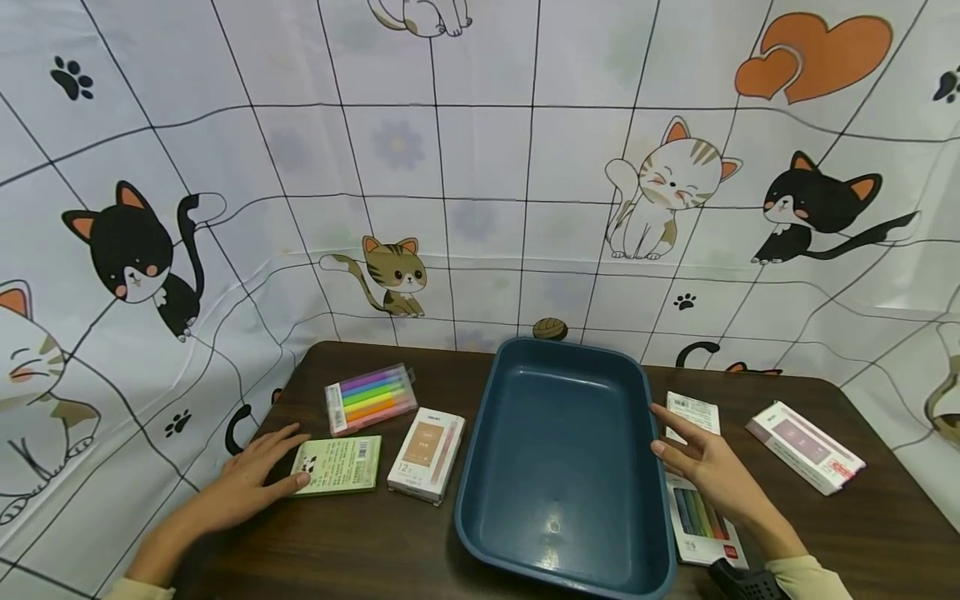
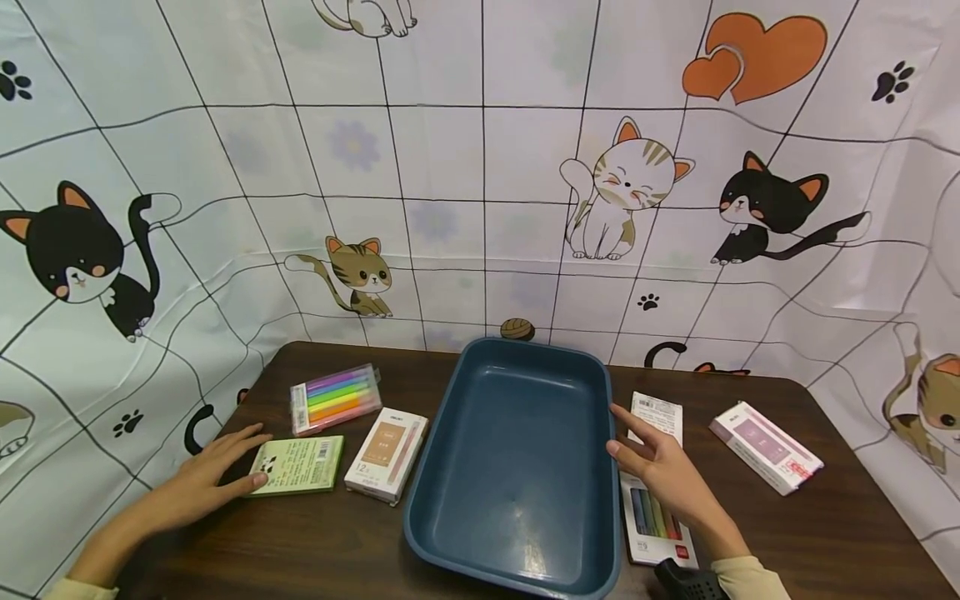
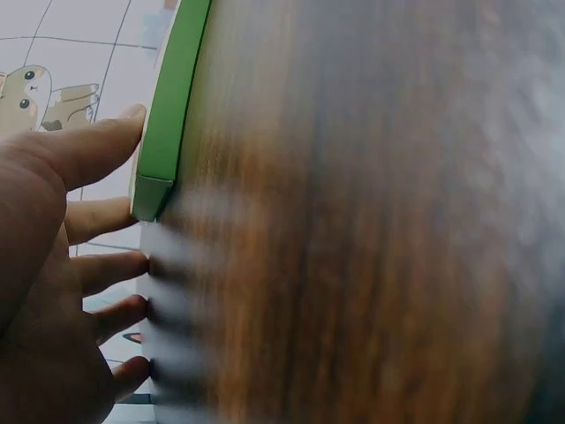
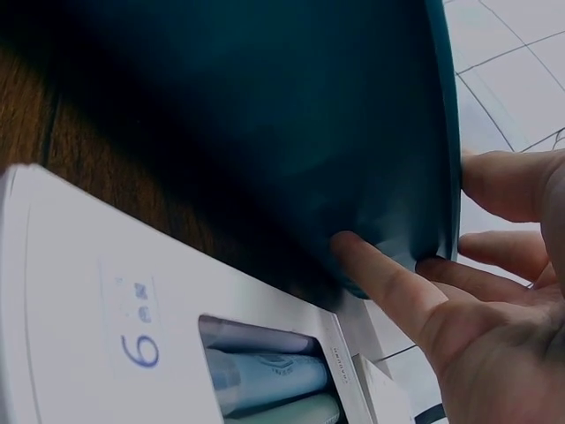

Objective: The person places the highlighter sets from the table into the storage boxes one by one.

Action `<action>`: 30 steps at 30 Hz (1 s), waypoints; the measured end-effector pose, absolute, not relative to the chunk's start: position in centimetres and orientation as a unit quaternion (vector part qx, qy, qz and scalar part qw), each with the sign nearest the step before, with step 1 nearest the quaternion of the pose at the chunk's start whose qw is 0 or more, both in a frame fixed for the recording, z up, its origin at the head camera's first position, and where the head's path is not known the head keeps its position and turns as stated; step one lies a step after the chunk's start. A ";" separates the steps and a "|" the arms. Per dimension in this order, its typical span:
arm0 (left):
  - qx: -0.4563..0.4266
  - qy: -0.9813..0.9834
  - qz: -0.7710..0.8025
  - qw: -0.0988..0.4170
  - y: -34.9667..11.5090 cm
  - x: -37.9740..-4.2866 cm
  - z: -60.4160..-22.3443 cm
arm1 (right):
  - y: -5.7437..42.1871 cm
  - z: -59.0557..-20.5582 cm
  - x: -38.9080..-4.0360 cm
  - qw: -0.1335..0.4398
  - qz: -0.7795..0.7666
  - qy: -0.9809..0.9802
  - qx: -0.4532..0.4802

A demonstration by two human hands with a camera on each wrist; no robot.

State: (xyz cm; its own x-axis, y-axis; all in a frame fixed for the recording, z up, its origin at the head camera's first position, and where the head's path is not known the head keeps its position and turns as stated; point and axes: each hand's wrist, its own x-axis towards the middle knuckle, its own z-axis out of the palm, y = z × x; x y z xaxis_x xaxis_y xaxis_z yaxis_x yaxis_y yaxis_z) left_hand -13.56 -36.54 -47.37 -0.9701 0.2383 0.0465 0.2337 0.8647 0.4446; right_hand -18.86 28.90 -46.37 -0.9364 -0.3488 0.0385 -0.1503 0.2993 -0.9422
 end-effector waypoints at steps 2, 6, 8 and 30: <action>0.121 0.966 0.230 0.005 -36.5 -13.6 -47.3 | 28.8 -46.4 -18.9 0.089 -0.573 0.800 -0.154; 0.122 0.964 0.237 0.002 -36.4 -13.7 -47.2 | 28.8 -46.5 -18.8 0.089 -0.577 0.798 -0.151; 0.123 0.962 0.243 0.000 -36.4 -13.6 -47.2 | 28.8 -46.6 -18.8 0.089 -0.578 0.797 -0.149; 0.023 0.931 0.365 0.017 -35.7 -12.9 -46.9 | 28.8 -46.5 -18.8 0.085 -0.577 0.797 -0.159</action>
State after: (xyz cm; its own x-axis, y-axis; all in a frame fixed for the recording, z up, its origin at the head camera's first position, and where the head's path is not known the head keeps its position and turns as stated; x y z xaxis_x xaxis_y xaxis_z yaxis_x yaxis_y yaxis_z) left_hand -12.91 -35.69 -46.87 -0.9983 0.0556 -0.0156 0.0302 0.7329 0.6796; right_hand -18.83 28.83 -46.55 -0.9352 -0.3507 0.0484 -0.1555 0.2843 -0.9460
